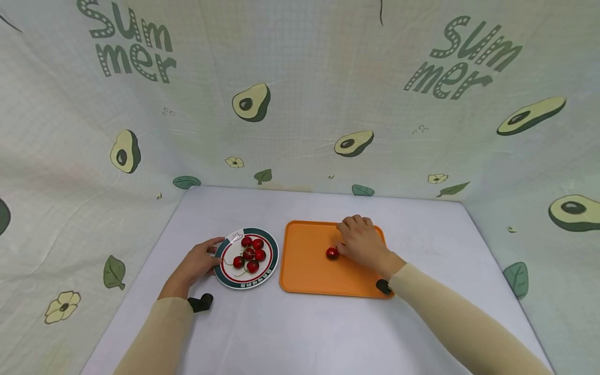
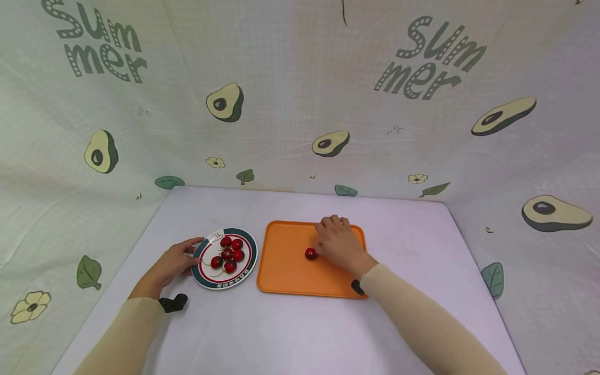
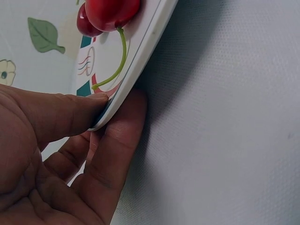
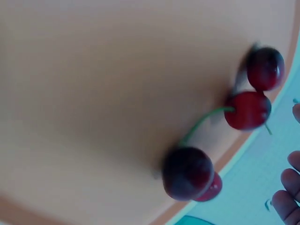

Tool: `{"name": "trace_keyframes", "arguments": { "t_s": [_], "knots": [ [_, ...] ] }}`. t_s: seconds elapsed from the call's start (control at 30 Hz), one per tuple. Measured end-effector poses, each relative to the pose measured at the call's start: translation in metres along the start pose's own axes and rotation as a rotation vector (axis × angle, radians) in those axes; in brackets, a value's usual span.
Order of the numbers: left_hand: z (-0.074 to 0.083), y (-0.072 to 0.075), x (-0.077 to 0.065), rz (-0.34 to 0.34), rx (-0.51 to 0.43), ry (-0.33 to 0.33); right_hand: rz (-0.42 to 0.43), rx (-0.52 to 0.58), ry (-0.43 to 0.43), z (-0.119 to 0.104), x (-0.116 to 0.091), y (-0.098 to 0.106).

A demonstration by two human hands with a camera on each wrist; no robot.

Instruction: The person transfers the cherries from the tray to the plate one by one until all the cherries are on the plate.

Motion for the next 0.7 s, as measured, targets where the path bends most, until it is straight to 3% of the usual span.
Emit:
{"name": "trace_keyframes", "arguments": {
  "t_s": [0.27,0.7],
  "knots": [
    [0.0,0.0,-0.001,0.001,-0.002,0.022,-0.01,0.087,0.051,-0.022,-0.015,-0.008],
    [0.005,0.002,-0.005,0.003,-0.009,0.016,-0.008,0.084,0.139,-0.041,-0.023,-0.012]
  ]
}}
Point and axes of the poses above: each hand's wrist, its own x-axis towards the middle knuckle, its own y-axis out of the back of the hand, z = x × y, the point moved 7 cm from there along x, towards the middle knuckle, and after that the axes turned 14 degrees about z, right-handed, at the moved point
